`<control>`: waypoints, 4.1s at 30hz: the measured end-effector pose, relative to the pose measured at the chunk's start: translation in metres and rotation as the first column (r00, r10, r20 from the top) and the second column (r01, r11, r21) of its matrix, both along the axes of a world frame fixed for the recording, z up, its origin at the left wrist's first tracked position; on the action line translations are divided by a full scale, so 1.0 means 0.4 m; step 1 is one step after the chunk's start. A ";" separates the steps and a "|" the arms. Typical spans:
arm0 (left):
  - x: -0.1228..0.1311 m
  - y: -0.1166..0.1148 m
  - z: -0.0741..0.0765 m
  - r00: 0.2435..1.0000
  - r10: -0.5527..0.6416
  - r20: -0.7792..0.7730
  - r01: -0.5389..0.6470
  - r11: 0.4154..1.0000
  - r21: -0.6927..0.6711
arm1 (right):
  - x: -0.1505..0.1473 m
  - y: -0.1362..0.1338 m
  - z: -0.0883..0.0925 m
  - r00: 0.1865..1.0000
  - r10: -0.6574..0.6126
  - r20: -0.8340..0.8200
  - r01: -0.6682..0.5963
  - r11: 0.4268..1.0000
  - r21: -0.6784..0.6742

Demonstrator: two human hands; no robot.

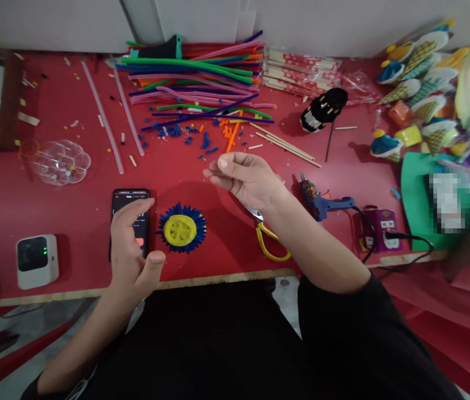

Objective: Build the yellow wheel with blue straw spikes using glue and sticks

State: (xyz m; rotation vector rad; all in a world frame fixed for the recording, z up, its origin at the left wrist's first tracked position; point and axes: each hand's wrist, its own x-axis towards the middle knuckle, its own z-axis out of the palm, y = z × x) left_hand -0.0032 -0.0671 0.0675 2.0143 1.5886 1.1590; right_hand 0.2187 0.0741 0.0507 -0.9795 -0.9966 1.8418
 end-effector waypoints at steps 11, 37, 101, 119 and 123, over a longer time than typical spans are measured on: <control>-0.002 0.000 -0.001 1.000 -0.001 0.005 0.001 1.000 0.024 | -0.064 0.035 -0.002 1.000 -0.030 -0.005 0.030 0.992 0.120; 0.047 -0.004 -0.015 0.993 0.079 -0.087 -0.080 0.997 -0.009 | -0.001 0.001 0.017 0.785 -0.094 0.612 -0.564 0.302 0.769; 0.031 0.008 -0.021 0.999 -0.033 0.003 0.033 0.997 -0.075 | -0.028 -0.167 0.039 0.817 -0.371 0.442 -0.448 0.074 0.891; 0.026 0.010 -0.011 0.999 -0.046 0.002 0.046 0.996 -0.073 | -0.042 -0.168 0.062 0.738 -0.223 0.637 -0.470 0.508 0.722; 0.027 0.013 -0.007 0.999 -0.037 -0.018 0.035 0.997 -0.074 | -0.049 -0.168 0.058 0.754 -0.122 0.646 -0.423 0.662 0.618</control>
